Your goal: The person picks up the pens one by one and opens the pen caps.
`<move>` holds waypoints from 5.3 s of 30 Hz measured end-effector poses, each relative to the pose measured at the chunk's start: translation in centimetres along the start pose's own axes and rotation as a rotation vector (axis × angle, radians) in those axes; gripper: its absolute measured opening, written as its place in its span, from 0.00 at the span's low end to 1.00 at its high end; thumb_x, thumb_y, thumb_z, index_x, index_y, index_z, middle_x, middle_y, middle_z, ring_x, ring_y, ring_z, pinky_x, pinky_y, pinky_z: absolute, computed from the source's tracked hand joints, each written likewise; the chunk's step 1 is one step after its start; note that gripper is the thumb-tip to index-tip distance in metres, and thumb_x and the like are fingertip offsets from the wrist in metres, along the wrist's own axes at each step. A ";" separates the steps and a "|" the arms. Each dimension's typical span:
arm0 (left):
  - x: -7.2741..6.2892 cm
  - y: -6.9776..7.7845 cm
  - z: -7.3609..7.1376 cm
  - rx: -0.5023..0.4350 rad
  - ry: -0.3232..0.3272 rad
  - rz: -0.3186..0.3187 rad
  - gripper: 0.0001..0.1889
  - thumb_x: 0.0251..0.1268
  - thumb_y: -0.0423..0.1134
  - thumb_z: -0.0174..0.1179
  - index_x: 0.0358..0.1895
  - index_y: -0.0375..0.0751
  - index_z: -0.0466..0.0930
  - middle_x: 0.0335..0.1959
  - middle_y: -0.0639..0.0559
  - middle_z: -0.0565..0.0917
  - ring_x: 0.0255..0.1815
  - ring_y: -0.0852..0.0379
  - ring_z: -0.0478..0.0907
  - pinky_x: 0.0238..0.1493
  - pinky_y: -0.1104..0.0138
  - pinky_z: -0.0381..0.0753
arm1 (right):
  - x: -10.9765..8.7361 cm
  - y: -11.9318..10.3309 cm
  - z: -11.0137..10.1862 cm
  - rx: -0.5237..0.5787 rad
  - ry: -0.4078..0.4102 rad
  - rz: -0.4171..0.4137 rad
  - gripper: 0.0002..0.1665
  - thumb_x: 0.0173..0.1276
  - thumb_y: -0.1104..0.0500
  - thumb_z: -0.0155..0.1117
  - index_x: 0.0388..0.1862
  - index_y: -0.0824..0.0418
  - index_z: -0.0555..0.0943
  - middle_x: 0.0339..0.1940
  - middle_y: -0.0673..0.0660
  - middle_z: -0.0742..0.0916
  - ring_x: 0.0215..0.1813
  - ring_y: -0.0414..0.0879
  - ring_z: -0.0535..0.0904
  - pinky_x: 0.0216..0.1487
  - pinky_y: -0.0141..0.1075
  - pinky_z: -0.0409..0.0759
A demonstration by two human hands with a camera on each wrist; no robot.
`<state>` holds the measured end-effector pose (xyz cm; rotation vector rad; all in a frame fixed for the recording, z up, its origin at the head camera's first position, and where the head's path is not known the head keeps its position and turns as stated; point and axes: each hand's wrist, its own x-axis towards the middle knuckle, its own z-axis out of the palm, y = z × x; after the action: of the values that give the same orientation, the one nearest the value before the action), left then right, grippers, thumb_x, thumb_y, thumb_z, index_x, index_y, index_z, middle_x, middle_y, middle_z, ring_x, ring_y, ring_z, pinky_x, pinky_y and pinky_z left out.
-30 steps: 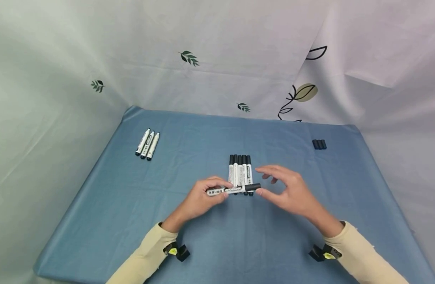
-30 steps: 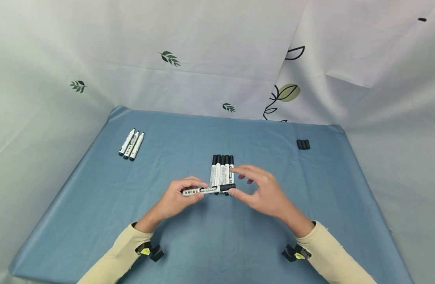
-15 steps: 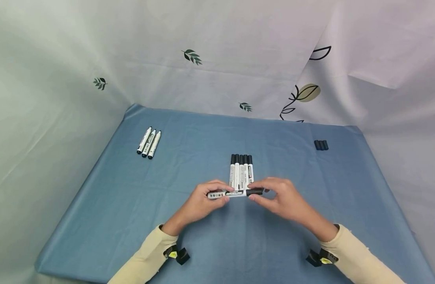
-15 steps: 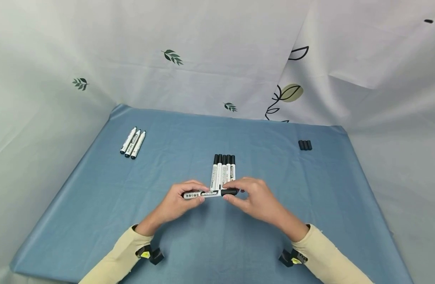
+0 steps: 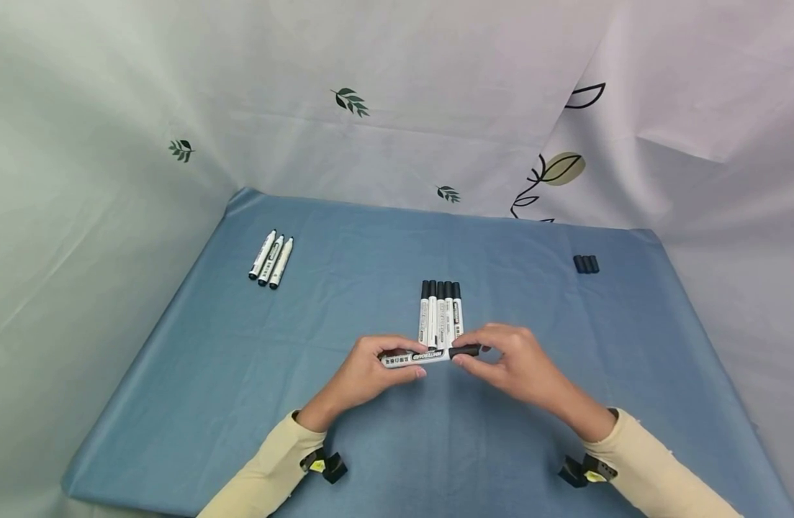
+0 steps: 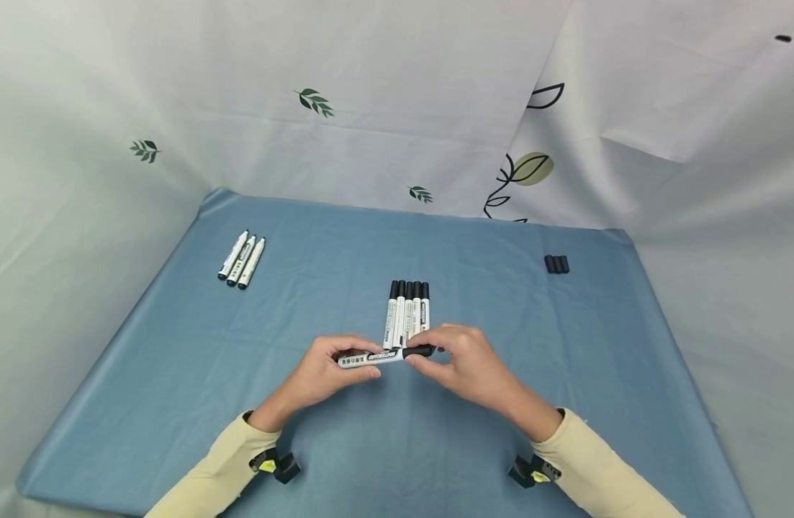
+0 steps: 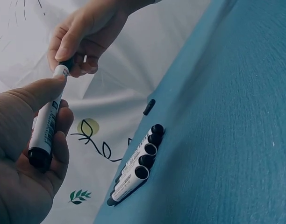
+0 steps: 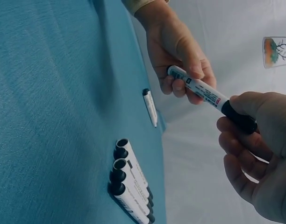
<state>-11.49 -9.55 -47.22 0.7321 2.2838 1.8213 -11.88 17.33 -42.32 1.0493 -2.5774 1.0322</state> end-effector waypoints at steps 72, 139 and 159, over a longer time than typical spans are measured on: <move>-0.1 -0.3 0.3 -0.060 -0.111 -0.052 0.14 0.67 0.40 0.70 0.53 0.40 0.89 0.48 0.47 0.90 0.39 0.60 0.84 0.38 0.68 0.83 | -0.7 0.0 -0.6 0.056 -0.035 -0.138 0.09 0.61 0.64 0.78 0.40 0.55 0.91 0.31 0.44 0.89 0.27 0.29 0.73 0.25 0.19 0.70; -0.3 -0.4 0.0 -0.128 -0.239 -0.060 0.13 0.74 0.36 0.63 0.54 0.34 0.88 0.42 0.41 0.90 0.37 0.58 0.86 0.38 0.50 0.85 | -0.8 0.7 -0.5 0.073 -0.014 -0.351 0.12 0.73 0.52 0.68 0.42 0.59 0.91 0.33 0.48 0.91 0.31 0.33 0.81 0.28 0.21 0.76; -0.7 0.7 -0.6 -0.083 -0.077 -0.039 0.11 0.70 0.32 0.65 0.51 0.28 0.87 0.38 0.39 0.90 0.34 0.65 0.84 0.35 0.66 0.85 | -0.5 1.0 -2.6 0.108 0.155 -0.356 0.13 0.72 0.50 0.69 0.40 0.59 0.91 0.31 0.51 0.91 0.29 0.35 0.83 0.27 0.22 0.75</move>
<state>-10.92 -10.28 -46.49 0.7260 2.1456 1.8249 -12.47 19.86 -41.09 1.3343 -2.1321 1.1151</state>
